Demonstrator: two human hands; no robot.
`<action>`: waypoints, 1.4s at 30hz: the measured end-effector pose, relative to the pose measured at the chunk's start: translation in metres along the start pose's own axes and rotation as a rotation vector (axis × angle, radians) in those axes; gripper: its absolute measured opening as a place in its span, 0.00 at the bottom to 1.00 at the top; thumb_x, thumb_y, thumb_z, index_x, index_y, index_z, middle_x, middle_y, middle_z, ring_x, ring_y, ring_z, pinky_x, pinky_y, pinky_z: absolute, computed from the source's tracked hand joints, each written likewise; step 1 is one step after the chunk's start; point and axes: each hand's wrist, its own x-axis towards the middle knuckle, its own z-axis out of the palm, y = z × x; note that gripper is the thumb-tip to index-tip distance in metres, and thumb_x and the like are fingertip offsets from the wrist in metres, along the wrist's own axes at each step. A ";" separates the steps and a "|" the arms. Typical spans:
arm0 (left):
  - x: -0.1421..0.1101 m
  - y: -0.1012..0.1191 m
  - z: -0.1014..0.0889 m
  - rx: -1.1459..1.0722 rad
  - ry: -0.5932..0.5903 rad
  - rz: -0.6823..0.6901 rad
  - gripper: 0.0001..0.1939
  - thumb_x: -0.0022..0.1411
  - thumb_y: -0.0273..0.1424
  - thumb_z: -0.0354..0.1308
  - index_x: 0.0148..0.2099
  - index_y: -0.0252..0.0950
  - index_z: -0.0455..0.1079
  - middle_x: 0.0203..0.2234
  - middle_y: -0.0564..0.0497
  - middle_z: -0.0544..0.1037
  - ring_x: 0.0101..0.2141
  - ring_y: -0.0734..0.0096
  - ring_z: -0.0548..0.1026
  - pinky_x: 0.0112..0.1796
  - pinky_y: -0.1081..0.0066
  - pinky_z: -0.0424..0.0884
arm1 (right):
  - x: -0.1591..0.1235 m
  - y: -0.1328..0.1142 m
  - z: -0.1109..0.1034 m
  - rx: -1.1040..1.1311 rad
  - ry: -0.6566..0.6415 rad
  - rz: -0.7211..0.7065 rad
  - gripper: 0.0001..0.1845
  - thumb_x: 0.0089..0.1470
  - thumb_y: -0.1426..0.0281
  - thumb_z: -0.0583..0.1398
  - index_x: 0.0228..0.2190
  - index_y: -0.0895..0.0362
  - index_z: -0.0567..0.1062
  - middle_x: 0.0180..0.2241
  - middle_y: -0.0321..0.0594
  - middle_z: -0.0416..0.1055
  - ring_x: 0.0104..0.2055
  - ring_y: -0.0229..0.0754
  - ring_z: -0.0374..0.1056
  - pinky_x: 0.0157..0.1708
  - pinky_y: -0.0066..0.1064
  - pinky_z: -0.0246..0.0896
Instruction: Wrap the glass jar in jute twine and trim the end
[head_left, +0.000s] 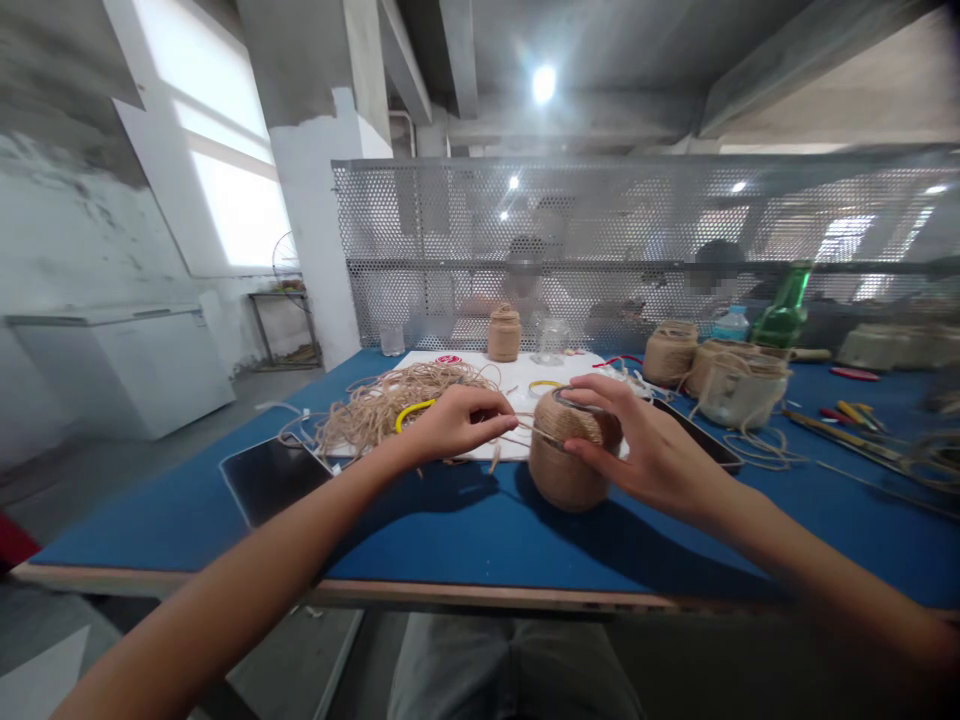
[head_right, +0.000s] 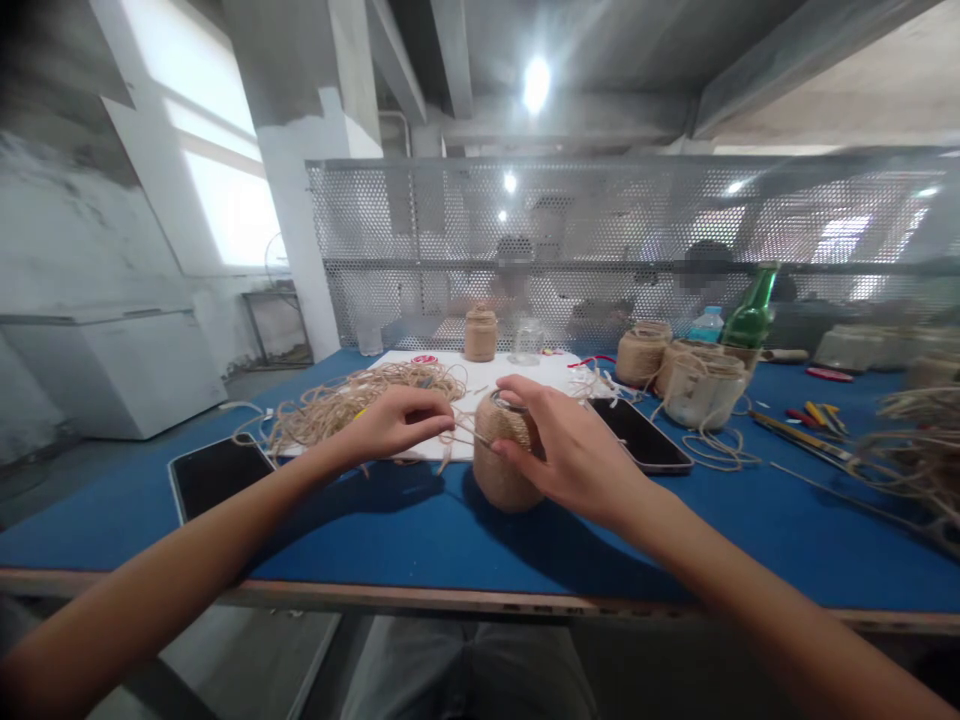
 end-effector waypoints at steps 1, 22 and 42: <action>0.000 0.001 0.000 0.013 0.009 0.012 0.15 0.60 0.36 0.50 0.30 0.30 0.69 0.18 0.55 0.67 0.21 0.81 0.61 0.23 0.79 0.56 | 0.000 0.002 -0.001 0.023 -0.009 -0.016 0.25 0.53 0.65 0.56 0.52 0.53 0.56 0.51 0.47 0.63 0.49 0.49 0.64 0.46 0.42 0.61; -0.003 -0.005 0.001 0.282 0.062 0.176 0.15 0.62 0.37 0.47 0.31 0.34 0.70 0.24 0.51 0.74 0.26 0.76 0.68 0.28 0.77 0.60 | -0.031 0.010 0.026 0.464 0.011 0.395 0.58 0.40 0.59 0.65 0.57 0.50 0.30 0.57 0.55 0.50 0.59 0.53 0.51 0.55 0.54 0.46; -0.002 -0.004 0.000 0.355 0.013 0.136 0.17 0.61 0.43 0.48 0.32 0.35 0.69 0.22 0.53 0.72 0.26 0.77 0.67 0.28 0.77 0.58 | -0.021 0.027 0.034 0.777 -0.126 0.280 0.54 0.41 0.63 0.64 0.57 0.51 0.35 0.58 0.52 0.51 0.58 0.50 0.53 0.55 0.47 0.48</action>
